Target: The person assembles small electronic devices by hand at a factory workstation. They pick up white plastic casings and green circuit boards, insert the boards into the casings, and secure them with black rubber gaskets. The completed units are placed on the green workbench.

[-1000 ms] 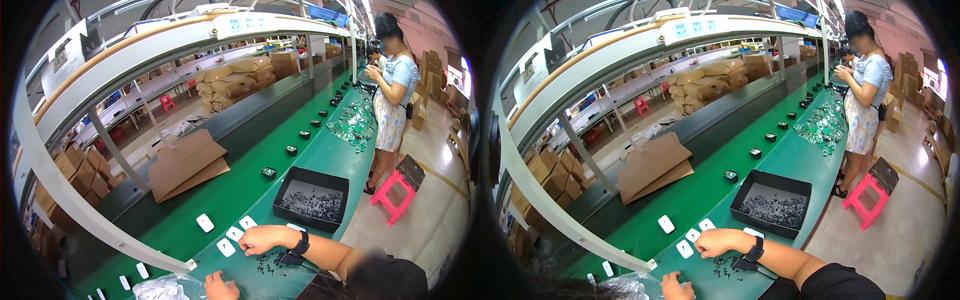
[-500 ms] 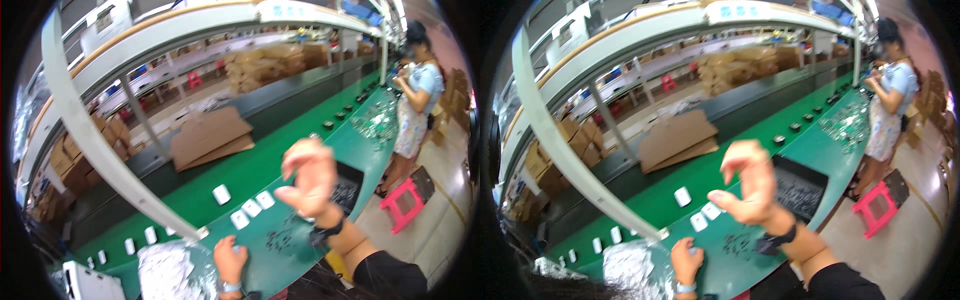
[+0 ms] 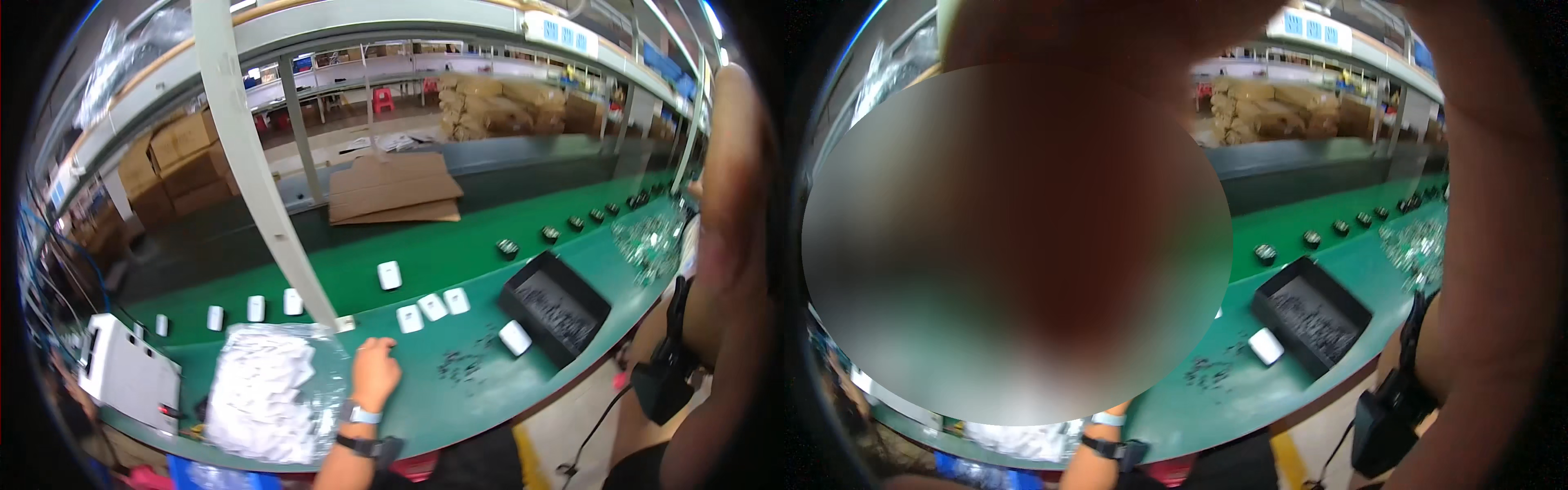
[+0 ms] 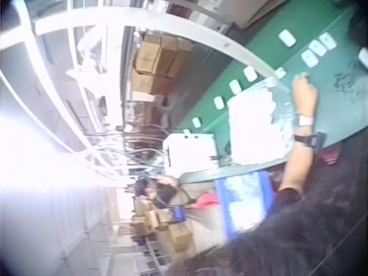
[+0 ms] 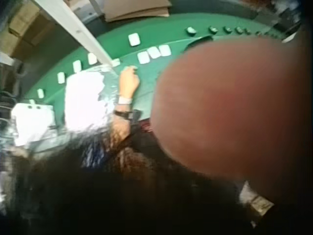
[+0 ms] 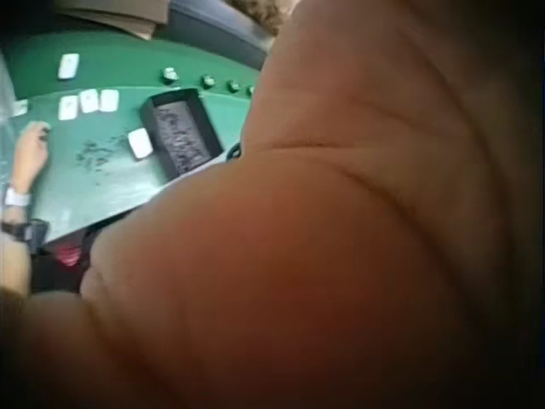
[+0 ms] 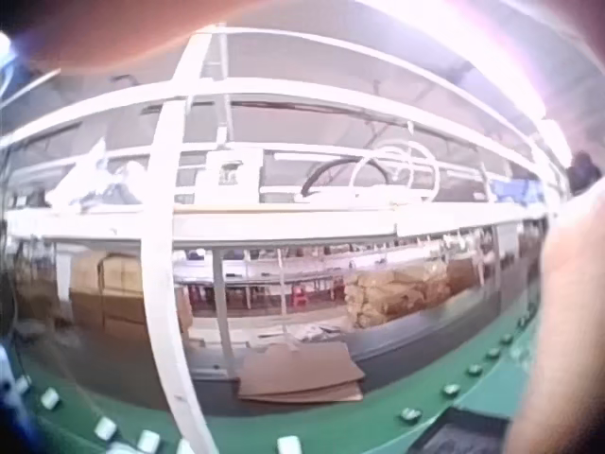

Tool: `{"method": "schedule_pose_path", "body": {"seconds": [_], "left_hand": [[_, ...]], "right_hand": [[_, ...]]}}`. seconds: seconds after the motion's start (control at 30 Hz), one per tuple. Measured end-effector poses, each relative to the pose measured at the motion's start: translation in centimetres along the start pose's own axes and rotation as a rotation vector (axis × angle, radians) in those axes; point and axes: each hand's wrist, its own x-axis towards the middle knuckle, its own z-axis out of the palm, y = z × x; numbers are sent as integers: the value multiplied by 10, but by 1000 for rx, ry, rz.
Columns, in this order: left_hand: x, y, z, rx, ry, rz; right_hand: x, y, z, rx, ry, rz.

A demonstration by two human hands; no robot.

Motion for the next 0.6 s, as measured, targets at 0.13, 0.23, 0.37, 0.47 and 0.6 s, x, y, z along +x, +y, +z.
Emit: {"method": "schedule_pose_path", "body": {"seconds": [0.13, 0.23, 0.37, 0.47, 0.6], "left_hand": [[-3, -4, -2, 4, 19, 7], [-1, -4, 6, 12, -3, -22], [-6, -11, -2, 83, 0, -11], [0, -15, 8, 52, -8, -11], [-1, -11, -3, 85, -41, -15]], "right_hand": [[-4, 10, -1, -10, -30, -16], [1, 12, -2, -35, -35, -27], [-7, 17, -15, -42, 23, 3], [0, 9, -13, -94, 0, -16], [-10, 14, -61, -115, 58, 34]]}}
